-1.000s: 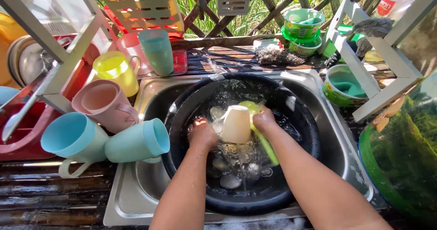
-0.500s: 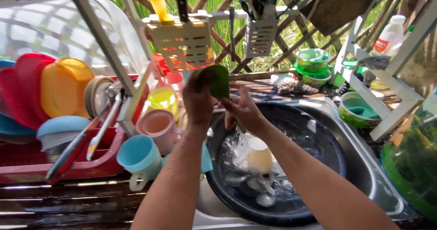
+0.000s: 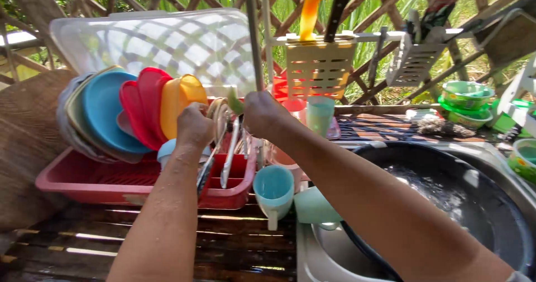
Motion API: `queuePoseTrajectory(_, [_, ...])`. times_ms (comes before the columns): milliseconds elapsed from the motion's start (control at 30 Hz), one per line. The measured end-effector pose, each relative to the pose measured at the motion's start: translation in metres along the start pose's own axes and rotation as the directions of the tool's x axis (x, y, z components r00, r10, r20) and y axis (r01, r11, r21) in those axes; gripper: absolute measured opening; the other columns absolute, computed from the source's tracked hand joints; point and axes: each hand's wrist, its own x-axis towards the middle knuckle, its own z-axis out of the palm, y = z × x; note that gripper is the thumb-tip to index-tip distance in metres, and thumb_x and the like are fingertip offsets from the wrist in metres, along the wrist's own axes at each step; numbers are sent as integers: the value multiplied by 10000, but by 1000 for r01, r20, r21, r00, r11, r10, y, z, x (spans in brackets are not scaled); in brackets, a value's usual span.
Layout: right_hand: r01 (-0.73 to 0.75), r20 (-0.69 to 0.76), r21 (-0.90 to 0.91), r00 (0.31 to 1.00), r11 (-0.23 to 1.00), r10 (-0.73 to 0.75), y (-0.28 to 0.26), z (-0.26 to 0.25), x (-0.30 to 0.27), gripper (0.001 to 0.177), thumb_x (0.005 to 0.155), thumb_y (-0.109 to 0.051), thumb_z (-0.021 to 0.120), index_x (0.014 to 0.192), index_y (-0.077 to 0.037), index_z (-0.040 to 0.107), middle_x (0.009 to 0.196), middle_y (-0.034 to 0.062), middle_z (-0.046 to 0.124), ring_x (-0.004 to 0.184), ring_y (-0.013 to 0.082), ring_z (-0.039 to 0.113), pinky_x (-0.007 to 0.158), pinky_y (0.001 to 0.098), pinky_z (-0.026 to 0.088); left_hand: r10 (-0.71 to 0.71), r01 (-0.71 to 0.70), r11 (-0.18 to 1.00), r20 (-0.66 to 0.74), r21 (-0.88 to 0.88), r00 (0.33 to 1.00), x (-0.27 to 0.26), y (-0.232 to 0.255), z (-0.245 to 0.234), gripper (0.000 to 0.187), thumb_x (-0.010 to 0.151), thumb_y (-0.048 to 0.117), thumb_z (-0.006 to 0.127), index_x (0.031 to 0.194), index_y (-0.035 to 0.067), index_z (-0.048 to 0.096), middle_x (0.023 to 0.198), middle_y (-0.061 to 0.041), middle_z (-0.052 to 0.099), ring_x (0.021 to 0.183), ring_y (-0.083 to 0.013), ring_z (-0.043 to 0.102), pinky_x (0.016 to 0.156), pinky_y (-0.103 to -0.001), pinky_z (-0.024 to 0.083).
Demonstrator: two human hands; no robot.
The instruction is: Washing dishes, cups, and utensils in an outdoor sink and placing them in a rack.
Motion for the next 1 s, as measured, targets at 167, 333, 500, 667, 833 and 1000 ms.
queuePoseTrajectory(167, [-229,131,209,970,951,205,-42,32,56,118,850,-106,669,928,-44,733,954,201,734,902,354,739,760,479,601,1,3,999,80,-46,997,5,-26,20,313,856,353,741,918,48,776,914,-214,748,915,-381,735,836,-456,568])
queuePoseTrajectory(333, [-458,417,351,857,816,302,-65,68,84,209,791,-215,743,962,-96,727,906,169,740,861,330,749,770,480,588,61,-56,996,72,-64,996,1,-43,35,206,763,176,695,892,57,805,904,-218,743,909,-383,725,851,-457,564])
queuePoseTrajectory(500, [-335,144,470,942,817,304,-56,-19,42,244,893,-248,671,994,-56,784,923,176,746,878,302,727,829,457,533,-49,47,982,-4,-180,999,-1,-11,21,186,837,144,628,919,48,764,909,-208,754,888,-360,742,803,-435,575])
queuePoseTrajectory(667, [-98,38,949,979,301,201,20,-39,-38,287,994,-195,616,1185,-12,729,1066,111,791,976,173,751,870,324,599,28,-70,937,-126,-342,992,-21,69,33,186,932,133,583,1032,36,706,910,-180,753,869,-343,753,764,-430,578])
queuePoseTrajectory(833, [-355,332,912,933,204,138,91,-89,-180,278,989,-237,583,1185,-83,706,1062,25,778,886,134,750,764,291,613,96,-210,846,-248,-489,964,-64,169,104,179,1043,175,582,1065,1,619,914,-174,738,846,-340,726,717,-448,555])
queuePoseTrajectory(1000, [-816,927,144,310,560,213,186,18,-336,396,832,-449,770,927,-69,826,876,68,805,802,209,723,740,392,587,303,191,889,846,-417,438,-143,273,167,352,999,305,574,946,-13,718,691,-84,737,646,-241,731,566,-380,561])
